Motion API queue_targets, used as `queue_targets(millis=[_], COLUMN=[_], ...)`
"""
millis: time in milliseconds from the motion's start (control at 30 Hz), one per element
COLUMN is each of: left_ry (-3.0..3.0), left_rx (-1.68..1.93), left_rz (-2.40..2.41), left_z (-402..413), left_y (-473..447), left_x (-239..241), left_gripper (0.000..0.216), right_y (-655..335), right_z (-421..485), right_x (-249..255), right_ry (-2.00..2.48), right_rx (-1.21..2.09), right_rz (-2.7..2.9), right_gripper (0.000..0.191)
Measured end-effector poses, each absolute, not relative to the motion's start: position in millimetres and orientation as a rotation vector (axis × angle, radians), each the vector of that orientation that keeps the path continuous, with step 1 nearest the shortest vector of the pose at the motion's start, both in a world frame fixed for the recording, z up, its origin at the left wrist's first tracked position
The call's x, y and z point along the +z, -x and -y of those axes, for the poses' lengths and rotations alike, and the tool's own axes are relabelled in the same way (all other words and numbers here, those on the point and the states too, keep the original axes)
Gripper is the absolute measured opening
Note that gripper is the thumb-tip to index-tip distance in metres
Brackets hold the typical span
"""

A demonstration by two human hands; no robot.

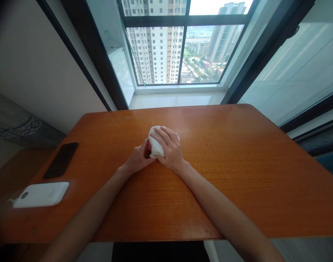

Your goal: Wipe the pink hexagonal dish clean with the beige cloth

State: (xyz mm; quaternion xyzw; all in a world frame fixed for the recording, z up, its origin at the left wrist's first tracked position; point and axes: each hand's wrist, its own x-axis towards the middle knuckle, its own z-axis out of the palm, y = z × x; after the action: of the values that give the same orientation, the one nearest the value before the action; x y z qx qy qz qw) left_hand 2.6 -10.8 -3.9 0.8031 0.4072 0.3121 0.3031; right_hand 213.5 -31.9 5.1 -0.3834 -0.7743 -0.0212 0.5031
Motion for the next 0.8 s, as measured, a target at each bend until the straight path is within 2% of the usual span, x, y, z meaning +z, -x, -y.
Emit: queue_targets(millis=[100, 233, 300, 367, 467, 533, 600, 733, 800], left_ry=[-2.11, -2.146, -2.166, -2.176, -2.169, -2.152, -2.144, -2.184, -2.198], left_rx=[0.786, 0.862, 0.885, 0.881, 0.86, 0.834, 0.825, 0.864, 0.862], left_rz=[-1.098, -1.074, -1.072, -1.072, -1.058, -1.063, -1.069, -1.053, -1.067], left_z=[10.6, 12.6, 13.2, 12.7, 10.1, 8.3, 7.4, 8.7, 9.9], left_y=[-2.1, -4.6, -5.3, -4.8, -2.5, -1.2, -0.9, -2.4, -2.9], left_x=[-3.4, -0.1, 0.4, -0.6, -4.2, -6.8, -7.8, -2.7, 1.3], left_gripper=[0.053, 0.073, 0.078, 0.079, 0.077, 0.072, 0.069, 0.077, 0.08], right_y=[-211.9, -213.0, -213.4, -213.2, -211.9, -211.2, -210.7, -210.3, -210.7], right_z=[33.7, 27.7, 25.0, 25.4, 31.2, 35.0, 35.9, 28.7, 24.6], right_x=[7.5, 0.5, -3.2, -3.1, 3.9, 9.2, 11.3, 4.4, -0.9], right_ry=[0.825, 1.062, 1.245, 1.308, 1.118, 0.945, 0.868, 1.071, 1.237], right_rx=[-0.179, 0.118, 0.335, 0.393, 0.139, -0.064, -0.139, 0.179, 0.423], right_rz=[2.017, 1.644, 1.372, 1.292, 1.613, 1.853, 1.942, 1.573, 1.295], right_gripper=[0.066, 0.053, 0.056, 0.06, 0.056, 0.06, 0.06, 0.048, 0.053])
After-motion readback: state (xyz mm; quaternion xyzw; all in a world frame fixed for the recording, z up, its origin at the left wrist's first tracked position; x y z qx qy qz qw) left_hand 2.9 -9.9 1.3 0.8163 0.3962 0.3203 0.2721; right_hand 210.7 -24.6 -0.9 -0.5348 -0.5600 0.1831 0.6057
